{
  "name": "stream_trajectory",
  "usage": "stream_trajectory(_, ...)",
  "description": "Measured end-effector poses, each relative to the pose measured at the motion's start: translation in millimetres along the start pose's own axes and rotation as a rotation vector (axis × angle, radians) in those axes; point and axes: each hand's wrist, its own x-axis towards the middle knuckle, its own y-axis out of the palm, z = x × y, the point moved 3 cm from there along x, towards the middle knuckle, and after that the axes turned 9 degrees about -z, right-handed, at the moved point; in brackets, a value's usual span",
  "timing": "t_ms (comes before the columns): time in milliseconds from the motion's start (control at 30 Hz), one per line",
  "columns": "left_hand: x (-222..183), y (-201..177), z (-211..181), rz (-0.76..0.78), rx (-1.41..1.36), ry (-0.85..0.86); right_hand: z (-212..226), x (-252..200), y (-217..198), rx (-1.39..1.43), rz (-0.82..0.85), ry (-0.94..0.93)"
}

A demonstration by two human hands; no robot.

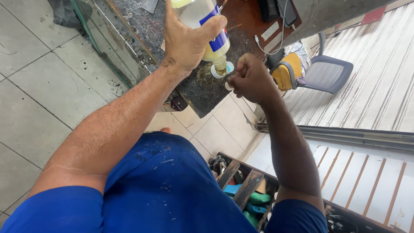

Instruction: Applying glue to leather strips and a bag for repair

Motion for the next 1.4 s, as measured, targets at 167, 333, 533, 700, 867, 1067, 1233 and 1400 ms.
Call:
stream_trajectory(167, -2, 9, -24, 0.031, 0.095, 0.014, -42, 32, -22, -0.172, -0.299, -0.224)
stream_trajectory(333, -3, 21, -36, 0.07, 0.312, 0.121, -77, 66, 3, -0.323, -0.516, -0.482)
stream_trajectory(533, -8, 38, -42, 0.221, 0.552, 0.247, -94, 72, 24, -0.334, -0.554, -0.592)
stream_trajectory(700, -14, 55, -60, 0.428, 0.499, 0.416, -86, 58, 9, -0.211, -0.769, -0.746)
stream_trajectory(867, -17, 61, -63, 0.595, 0.503, 0.423, -23, 2, -17, 0.508, -0.65, -0.822)
stream_trajectory(1067, -24, 64, -66, 0.78, 0.37, 0.446, 10, -32, -31, 0.656, -0.295, -0.974)
stream_trajectory(1233, -26, 50, -63, 0.855, 0.369, 0.435, 29, -37, -29, 0.286, -0.448, -1.046)
stream_trajectory(1400, -32, 4, -28, 0.823, 0.338, 0.265, 15, -38, -29, 0.203, -0.486, -0.966)
